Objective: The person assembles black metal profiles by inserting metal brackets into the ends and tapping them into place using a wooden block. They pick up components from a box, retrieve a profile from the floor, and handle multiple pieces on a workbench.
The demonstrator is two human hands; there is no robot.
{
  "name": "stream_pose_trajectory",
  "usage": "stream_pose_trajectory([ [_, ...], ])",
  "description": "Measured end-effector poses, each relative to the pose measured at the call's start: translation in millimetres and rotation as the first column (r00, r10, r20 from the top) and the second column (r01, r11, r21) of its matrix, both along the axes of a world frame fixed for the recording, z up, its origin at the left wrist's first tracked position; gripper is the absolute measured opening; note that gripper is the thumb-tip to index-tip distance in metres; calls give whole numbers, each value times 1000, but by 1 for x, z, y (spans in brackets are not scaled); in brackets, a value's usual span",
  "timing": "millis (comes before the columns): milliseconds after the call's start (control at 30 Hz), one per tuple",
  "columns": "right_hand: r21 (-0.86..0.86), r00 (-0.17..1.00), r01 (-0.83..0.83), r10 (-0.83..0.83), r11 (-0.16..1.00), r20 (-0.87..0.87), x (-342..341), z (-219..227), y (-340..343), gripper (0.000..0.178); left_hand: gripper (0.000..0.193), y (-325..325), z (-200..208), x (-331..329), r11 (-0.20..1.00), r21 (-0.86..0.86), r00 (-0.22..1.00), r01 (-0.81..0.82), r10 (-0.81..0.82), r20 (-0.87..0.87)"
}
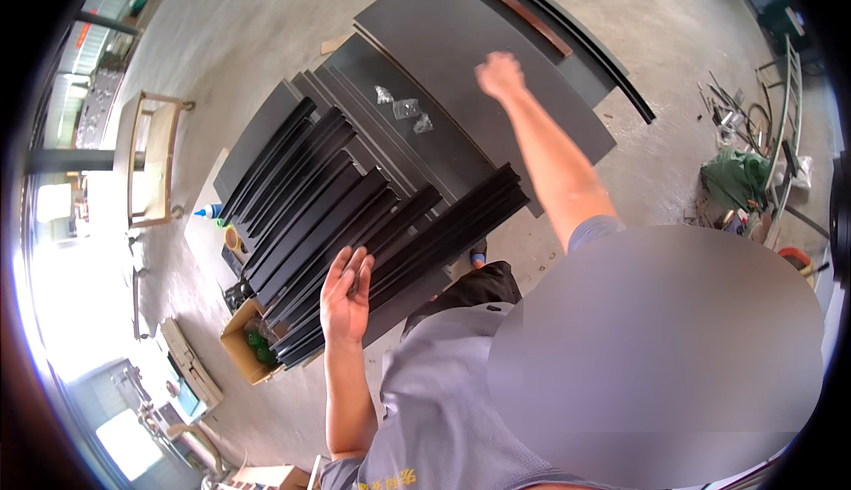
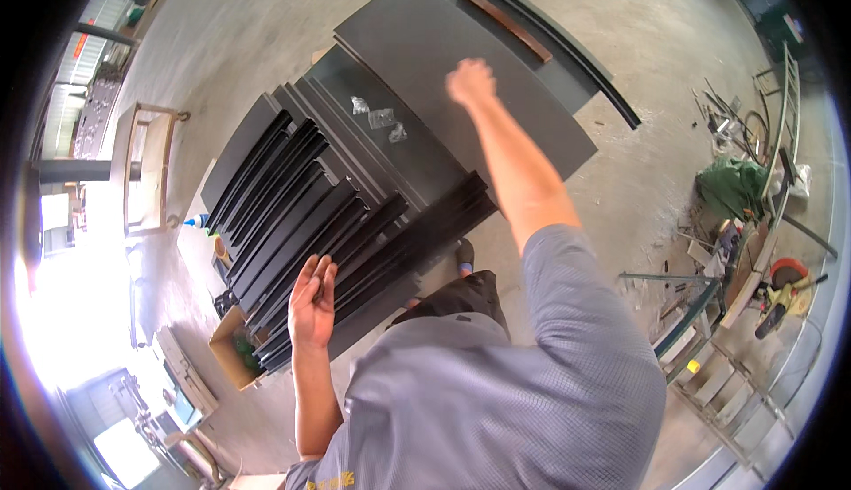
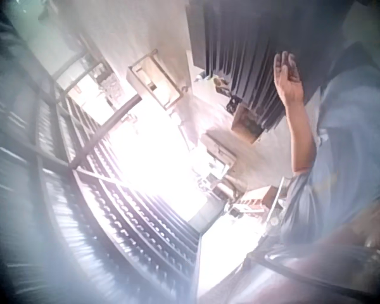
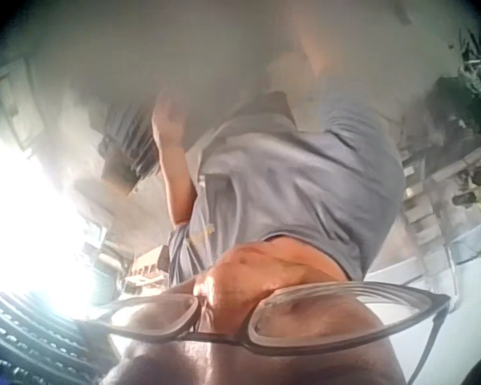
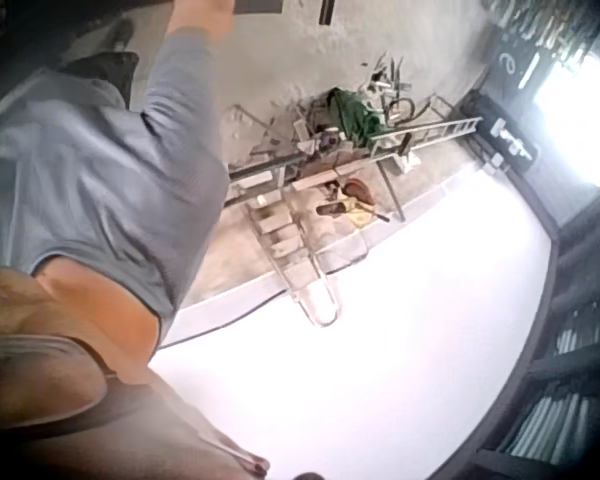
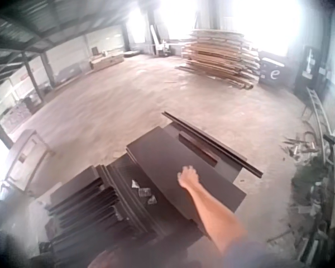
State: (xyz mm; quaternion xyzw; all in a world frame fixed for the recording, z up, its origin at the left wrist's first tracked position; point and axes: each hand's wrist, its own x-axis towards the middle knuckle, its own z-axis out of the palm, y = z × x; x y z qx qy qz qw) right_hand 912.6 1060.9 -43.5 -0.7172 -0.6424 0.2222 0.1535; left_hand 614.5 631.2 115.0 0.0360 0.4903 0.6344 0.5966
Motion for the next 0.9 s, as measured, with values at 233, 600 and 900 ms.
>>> stream_pose_trajectory([
  [233, 157, 942, 65, -113, 985, 317, 136, -89, 98, 53, 7, -85, 4, -29, 975, -145, 979, -166, 145, -145],
  [600, -33, 911, 124, -100, 992, 401, 147, -83, 136, 39, 27, -39, -22, 19, 822, -566, 885, 61, -307, -350],
  [900, 199, 999, -42, 47, 979, -21, 281, -106, 167, 65, 38, -20, -33, 8, 974, -216, 997, 71, -64, 41],
])
